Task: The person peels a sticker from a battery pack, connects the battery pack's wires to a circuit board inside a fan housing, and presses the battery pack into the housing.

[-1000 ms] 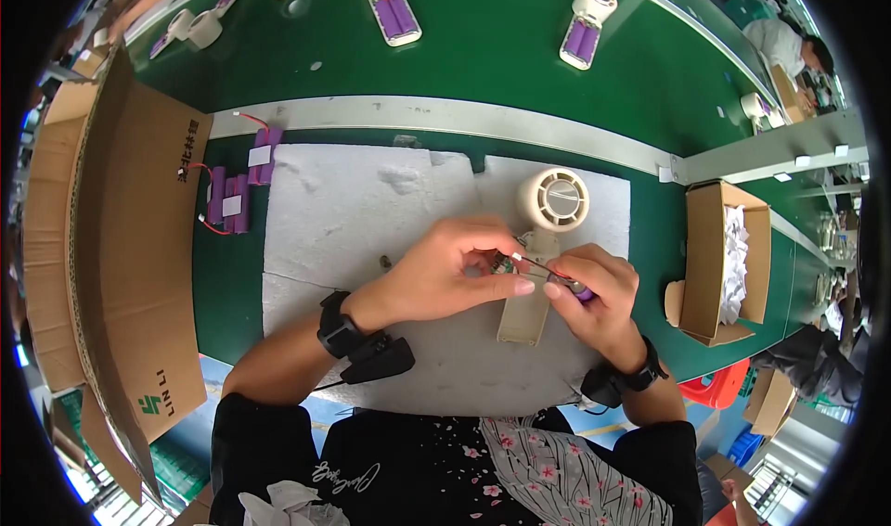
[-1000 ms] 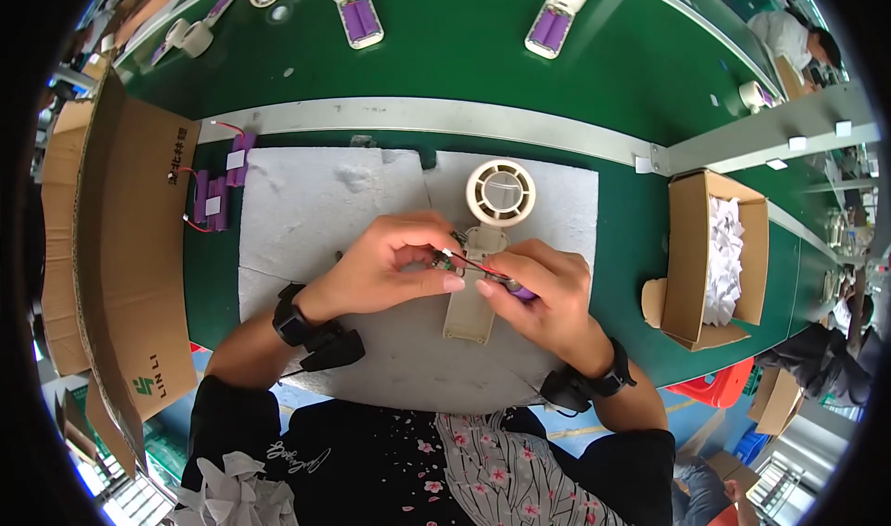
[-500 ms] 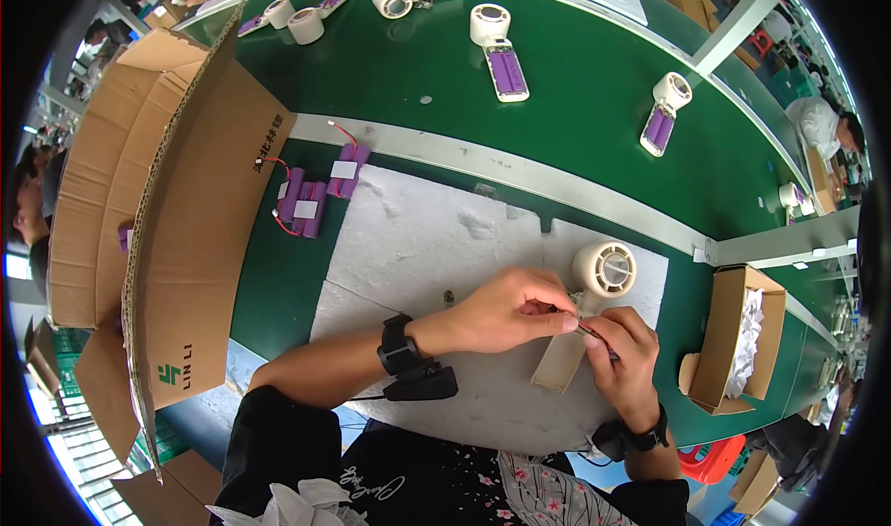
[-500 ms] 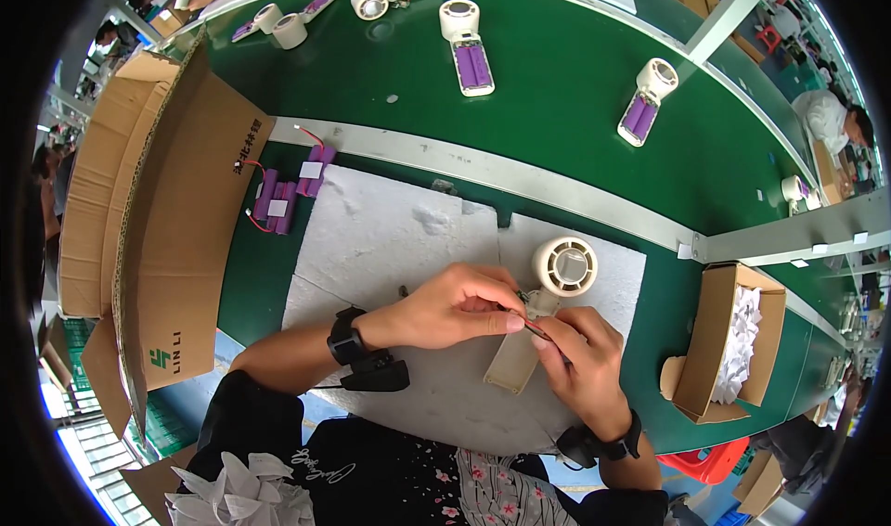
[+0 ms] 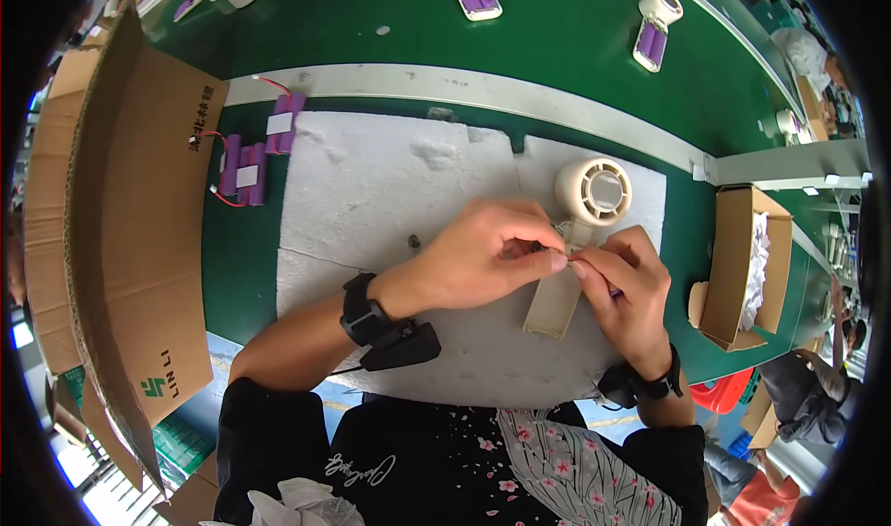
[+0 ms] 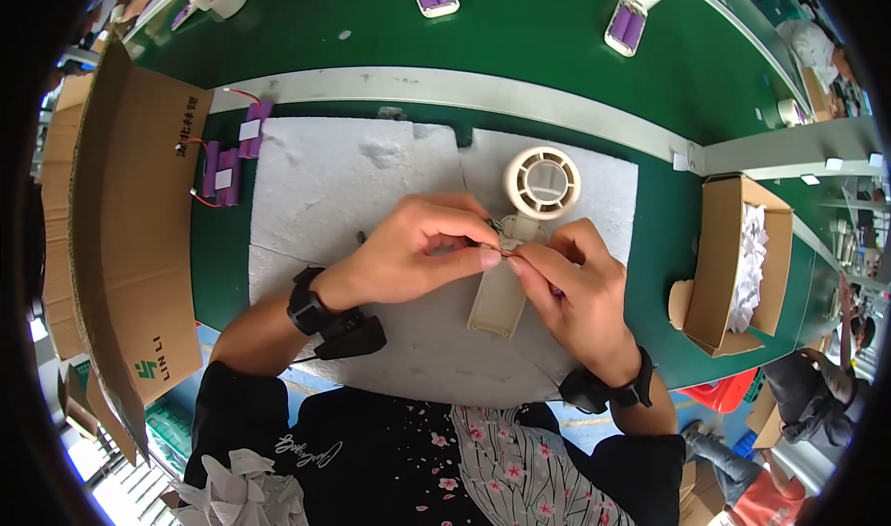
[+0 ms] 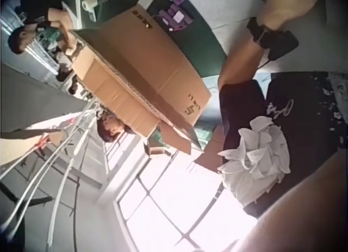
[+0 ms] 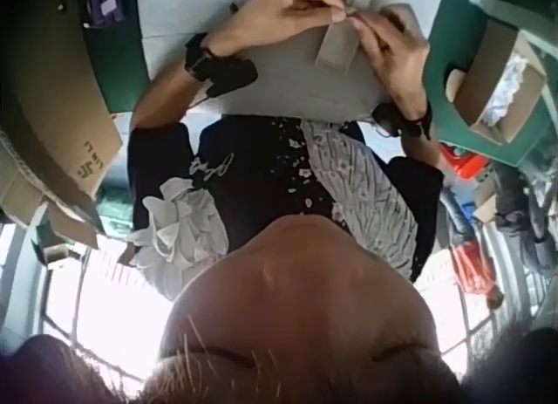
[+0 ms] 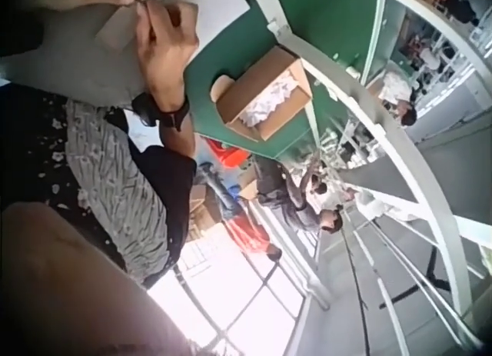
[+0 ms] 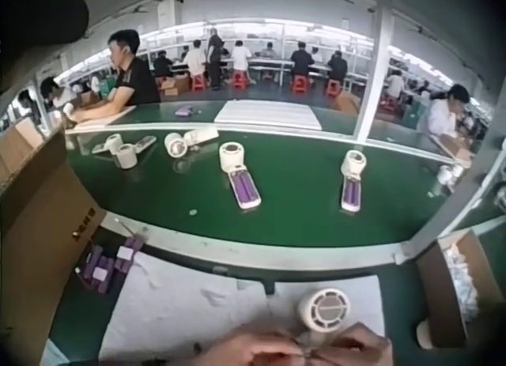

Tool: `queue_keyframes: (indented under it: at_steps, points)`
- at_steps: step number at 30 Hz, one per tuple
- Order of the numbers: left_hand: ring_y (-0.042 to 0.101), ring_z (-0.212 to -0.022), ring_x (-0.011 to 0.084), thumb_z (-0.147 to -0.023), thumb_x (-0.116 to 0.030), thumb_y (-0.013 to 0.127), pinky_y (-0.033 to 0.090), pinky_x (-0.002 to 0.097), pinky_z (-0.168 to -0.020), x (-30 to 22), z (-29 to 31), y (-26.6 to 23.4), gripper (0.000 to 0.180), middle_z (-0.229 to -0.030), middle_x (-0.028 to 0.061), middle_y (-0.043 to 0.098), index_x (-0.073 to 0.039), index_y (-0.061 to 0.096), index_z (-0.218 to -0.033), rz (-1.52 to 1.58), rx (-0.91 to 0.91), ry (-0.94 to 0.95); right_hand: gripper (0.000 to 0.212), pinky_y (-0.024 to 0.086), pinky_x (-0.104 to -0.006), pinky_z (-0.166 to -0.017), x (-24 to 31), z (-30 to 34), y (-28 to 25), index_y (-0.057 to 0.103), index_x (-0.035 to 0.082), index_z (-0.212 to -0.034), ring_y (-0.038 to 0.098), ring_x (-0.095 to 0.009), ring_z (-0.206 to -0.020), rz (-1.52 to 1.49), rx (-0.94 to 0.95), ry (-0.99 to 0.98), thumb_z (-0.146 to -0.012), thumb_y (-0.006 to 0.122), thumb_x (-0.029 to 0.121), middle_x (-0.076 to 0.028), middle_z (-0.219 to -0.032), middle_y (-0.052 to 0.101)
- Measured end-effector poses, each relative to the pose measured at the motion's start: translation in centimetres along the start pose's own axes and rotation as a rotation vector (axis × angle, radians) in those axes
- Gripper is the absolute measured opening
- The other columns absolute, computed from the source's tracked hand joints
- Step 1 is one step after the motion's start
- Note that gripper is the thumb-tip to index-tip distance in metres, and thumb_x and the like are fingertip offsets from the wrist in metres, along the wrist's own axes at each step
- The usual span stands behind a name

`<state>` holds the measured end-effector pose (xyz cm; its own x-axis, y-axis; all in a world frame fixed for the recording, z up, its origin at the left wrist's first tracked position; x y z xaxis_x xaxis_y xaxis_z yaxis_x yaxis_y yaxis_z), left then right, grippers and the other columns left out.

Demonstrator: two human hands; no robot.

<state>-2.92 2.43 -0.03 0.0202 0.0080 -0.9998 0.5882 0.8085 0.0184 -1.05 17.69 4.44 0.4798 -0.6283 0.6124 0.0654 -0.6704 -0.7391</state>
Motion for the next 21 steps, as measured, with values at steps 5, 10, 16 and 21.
queue_keyframes:
  at_steps: [5,10,16,21]
  points:
    - [0.06,-0.089,0.0117,-0.086,0.002,0.065,0.05,0.0244,-0.078,0.5,-0.2,0.0,0.021,-0.099,0.0057,0.061,0.001,0.065,-0.107,0.173,0.014,-0.054,0.015,0.041,-0.025,-0.05,-0.5,0.4,0.1,0.071,0.0,-0.09,0.051,-0.012,-0.059,-0.083,-0.025,-0.022,-0.075,0.074,0.0,-0.006,-0.08,0.049]
    - [0.062,-0.097,0.0134,-0.083,0.005,0.066,0.051,0.0269,-0.089,0.8,-0.2,-0.4,0.031,-0.106,0.0063,0.063,0.0,0.062,-0.114,0.32,0.084,-0.157,0.016,0.041,-0.0254,-0.05,-0.4,0.7,0.1,0.072,0.002,-0.09,0.051,-0.013,-0.06,-0.089,0.028,-0.02,-0.075,0.074,0.001,-0.006,-0.08,0.049]
    - [0.063,-0.093,0.0123,-0.081,0.005,0.068,0.052,0.0262,-0.085,0.5,-0.2,-0.5,0.03,-0.103,0.0068,0.065,0.0,0.062,-0.111,0.289,0.057,-0.215,0.019,0.043,-0.0259,-0.052,-0.2,0.8,0.5,0.073,0.004,-0.091,0.052,-0.015,-0.062,-0.031,0.085,-0.05,-0.072,0.076,0.002,-0.005,-0.081,0.048]
    - [0.064,-0.089,0.012,-0.08,0.005,0.069,0.053,0.0258,-0.083,0.1,-0.3,-1.1,0.028,-0.099,0.0067,0.067,-0.001,0.063,-0.107,0.237,0.01,-0.161,0.02,0.044,-0.0263,-0.053,-0.3,0.8,0.4,0.073,0.003,-0.091,0.052,-0.015,-0.063,-0.026,0.056,-0.03,-0.071,0.076,0.002,-0.006,-0.081,0.049]
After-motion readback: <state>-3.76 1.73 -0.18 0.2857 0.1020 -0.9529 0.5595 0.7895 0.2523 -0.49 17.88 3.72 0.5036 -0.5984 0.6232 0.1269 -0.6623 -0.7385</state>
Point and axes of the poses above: each hand's wrist, its own z-axis away from the middle knuckle, its own y-axis out of the palm, x = y × z, the point moved 6 cm from there along -z, towards the middle knuckle
